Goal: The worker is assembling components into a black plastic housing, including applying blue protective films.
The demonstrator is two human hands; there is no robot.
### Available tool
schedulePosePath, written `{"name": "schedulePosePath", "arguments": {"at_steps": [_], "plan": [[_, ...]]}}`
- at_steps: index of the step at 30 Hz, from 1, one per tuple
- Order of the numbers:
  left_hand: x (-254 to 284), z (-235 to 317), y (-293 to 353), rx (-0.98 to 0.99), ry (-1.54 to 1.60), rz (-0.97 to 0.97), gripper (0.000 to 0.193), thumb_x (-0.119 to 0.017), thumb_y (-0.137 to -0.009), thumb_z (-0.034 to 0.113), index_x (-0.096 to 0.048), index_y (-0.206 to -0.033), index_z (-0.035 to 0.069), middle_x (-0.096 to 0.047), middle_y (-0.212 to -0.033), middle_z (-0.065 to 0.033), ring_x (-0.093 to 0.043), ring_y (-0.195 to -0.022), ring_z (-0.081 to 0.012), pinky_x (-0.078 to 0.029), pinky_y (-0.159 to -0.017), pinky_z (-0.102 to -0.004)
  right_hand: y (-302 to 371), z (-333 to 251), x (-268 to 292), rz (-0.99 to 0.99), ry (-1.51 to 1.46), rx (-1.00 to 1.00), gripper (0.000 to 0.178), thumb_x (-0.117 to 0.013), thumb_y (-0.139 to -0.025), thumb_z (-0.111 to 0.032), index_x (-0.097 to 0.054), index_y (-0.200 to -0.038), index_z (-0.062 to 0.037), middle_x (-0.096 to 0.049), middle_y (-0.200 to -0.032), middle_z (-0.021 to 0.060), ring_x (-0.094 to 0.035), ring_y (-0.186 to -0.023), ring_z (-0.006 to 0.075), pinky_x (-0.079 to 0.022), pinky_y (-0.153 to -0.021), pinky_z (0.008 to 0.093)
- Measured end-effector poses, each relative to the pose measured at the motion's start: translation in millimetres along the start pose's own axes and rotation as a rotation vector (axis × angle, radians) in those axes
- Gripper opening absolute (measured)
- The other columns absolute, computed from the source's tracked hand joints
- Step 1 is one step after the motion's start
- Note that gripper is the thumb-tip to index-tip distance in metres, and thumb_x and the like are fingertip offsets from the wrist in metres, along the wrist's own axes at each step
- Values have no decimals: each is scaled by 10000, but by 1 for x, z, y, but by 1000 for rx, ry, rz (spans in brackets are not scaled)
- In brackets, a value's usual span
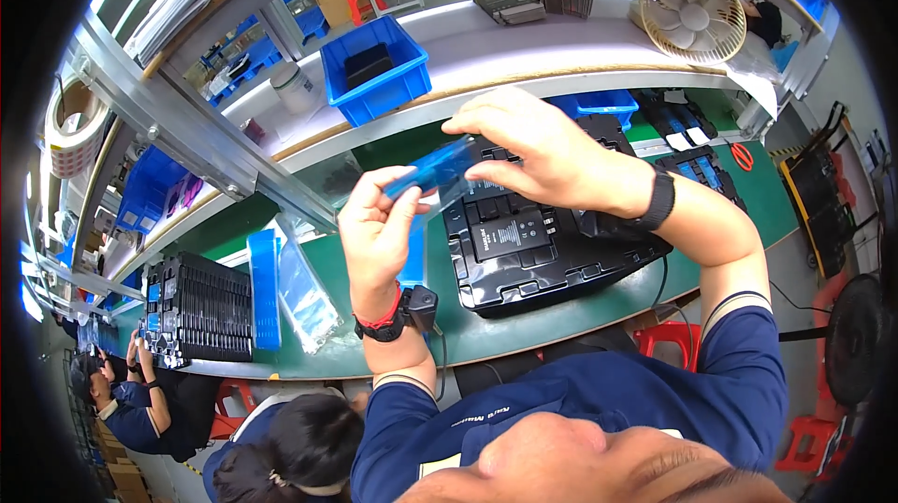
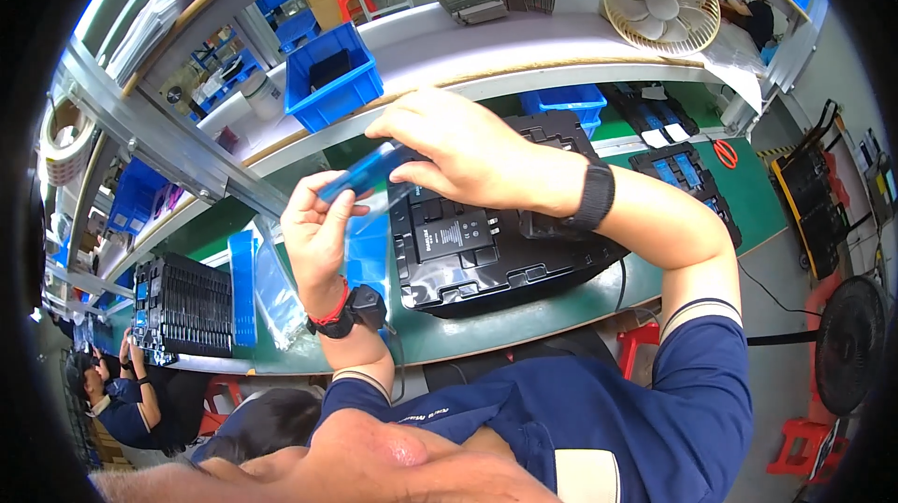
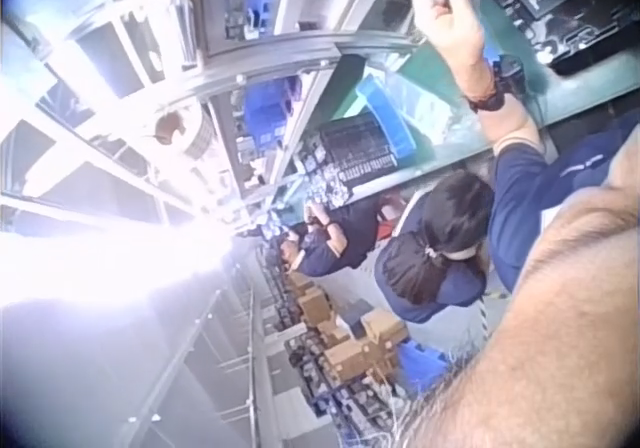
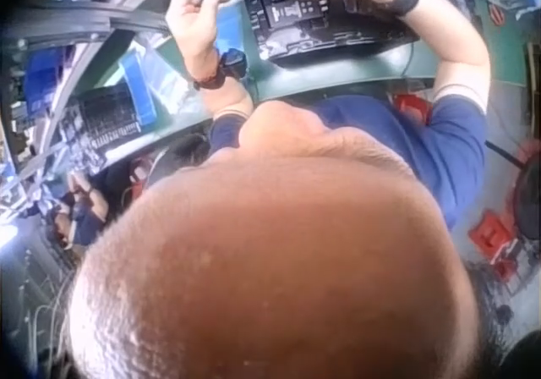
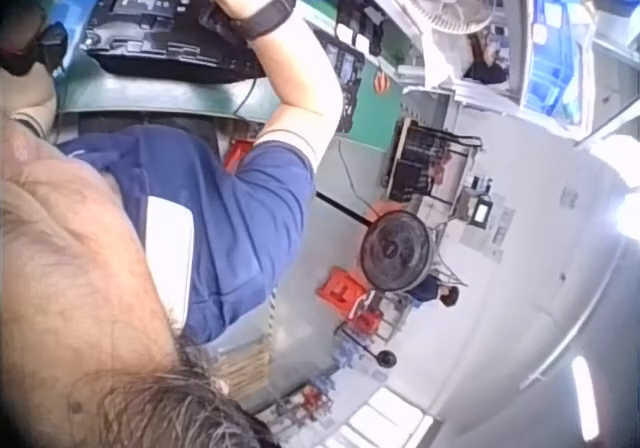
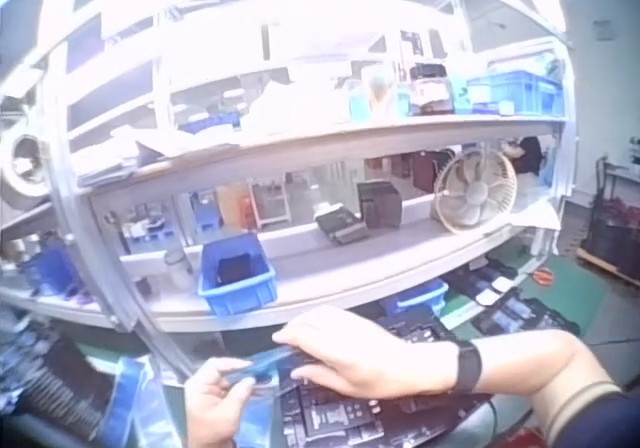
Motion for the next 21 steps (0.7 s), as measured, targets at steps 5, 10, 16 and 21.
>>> {"name": "schedulePosePath", "arguments": {"at_steps": [5,10,16,21], "plan": [[-9,3,1,-17,35,-28,193,-570,-846,-33,-550,-1038,-24,-643,-940,-109,-642,-833,-150,-508,-683,-228,3,6,-3,-7,-90,-78,141,-703,-705,-53,-617,-816,-34,-618,-778,77,-605,-740,250,-484,-652,345],[-1,6,0,-46,-64,-82,349,-710,-767,88,-577,-1067,-30,-634,-972,-87,-607,-889,-126,-483,-708,-227,4,-10,7,98,-82,18,126,-694,-699,-48,-593,-775,-37,-606,-827,84,-589,-780,248,-473,-674,333],[57,13,-2,-129,-114,223,341,-553,-901,273,-577,-1014,-49,-623,-901,-106,-630,-904,-199,-532,-677,-284,31,45,9,-3,-720,-751,92,-587,-876,-131,-550,-866,-48,-550,-772,-25,-520,-655,46,-439,-592,196],[82,16,2,-100,-50,422,164,-578,-851,-8,-547,-1006,-50,-612,-903,-131,-655,-807,-210,-548,-596,-250,59,90,-30,-173,-710,-1060,139,-619,-856,-147,-547,-817,-35,-509,-592,-24,-490,-471,45,-409,-425,183]]}}
Point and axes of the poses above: each hand's wrist, its own y-axis away from the middle knuckle, its own x-axis out of the back of the hand, z = x × y, the point moved 6 cm from there along -y, towards the middle knuckle
